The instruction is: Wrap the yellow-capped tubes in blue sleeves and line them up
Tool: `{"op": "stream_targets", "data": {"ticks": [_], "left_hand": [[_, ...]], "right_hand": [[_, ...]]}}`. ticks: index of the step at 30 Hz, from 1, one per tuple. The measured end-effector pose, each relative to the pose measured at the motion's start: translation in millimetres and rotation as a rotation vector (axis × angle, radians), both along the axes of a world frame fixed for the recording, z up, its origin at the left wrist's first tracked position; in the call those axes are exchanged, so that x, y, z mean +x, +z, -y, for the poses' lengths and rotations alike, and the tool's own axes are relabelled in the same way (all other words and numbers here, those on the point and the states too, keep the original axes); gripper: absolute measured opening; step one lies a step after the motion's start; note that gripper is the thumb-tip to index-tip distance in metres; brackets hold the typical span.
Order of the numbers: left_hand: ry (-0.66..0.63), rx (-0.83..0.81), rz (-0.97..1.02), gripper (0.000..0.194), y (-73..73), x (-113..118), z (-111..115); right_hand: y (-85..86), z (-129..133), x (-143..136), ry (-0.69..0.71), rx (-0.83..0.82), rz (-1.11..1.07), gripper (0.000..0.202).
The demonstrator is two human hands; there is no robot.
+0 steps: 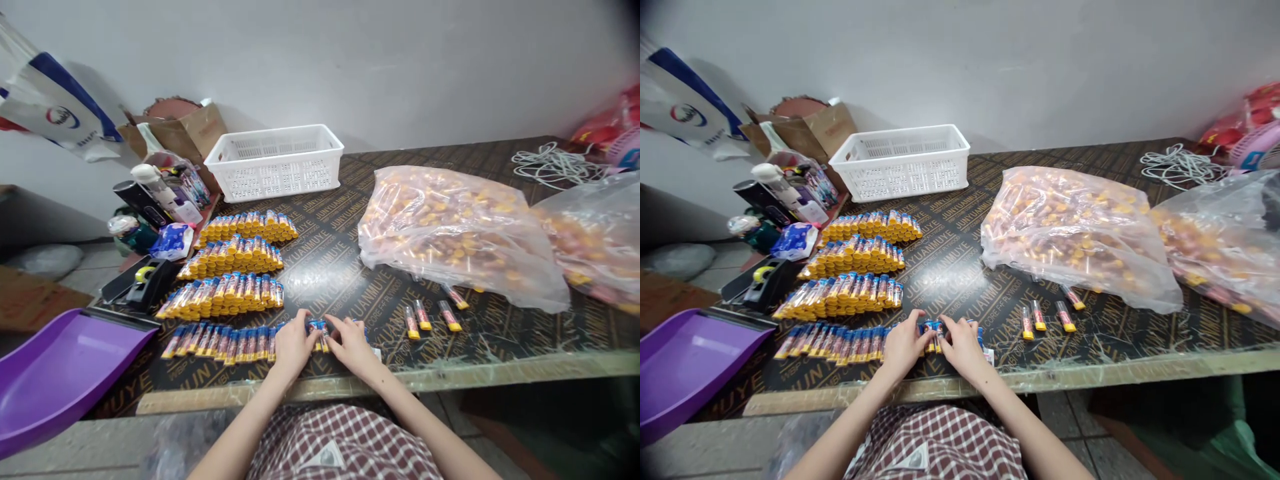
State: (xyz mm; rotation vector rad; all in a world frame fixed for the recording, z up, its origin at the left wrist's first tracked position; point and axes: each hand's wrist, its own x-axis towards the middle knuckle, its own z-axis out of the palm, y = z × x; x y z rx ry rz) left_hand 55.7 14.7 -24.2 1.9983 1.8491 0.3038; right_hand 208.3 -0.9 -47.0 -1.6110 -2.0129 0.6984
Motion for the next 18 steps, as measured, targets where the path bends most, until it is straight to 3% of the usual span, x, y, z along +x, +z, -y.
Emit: {"op": "stream_targets", "data": {"ticks": [4, 7, 12, 15, 18], "left_hand": [[0.005, 0.129, 0.142, 0.018, 2.0, 6, -2], [-0.116, 0.198, 0.192, 0.018, 2.4, 20, -4], [-0.365, 0.088, 0.050, 0.015, -0.7, 52, -6], [-0.424, 0.037, -0.023, 0.022, -4.2, 66, -6], [-0.425, -0.006, -0.027, 0.018, -7.3, 72, -7]], "right_hand": [[5.7, 3, 4, 0.015, 0.030, -0.001, 0.047], [11.7, -1, 26, -0.060, 0.067, 0.022, 0.044], [14.3, -8, 96, -0.312, 0.128, 0.138, 0.035], [8.6, 0, 130, -0.439, 0.147, 0.243, 0.035], [-0.7, 13, 143, -0.502, 0.149, 0.321, 0.040]]}}
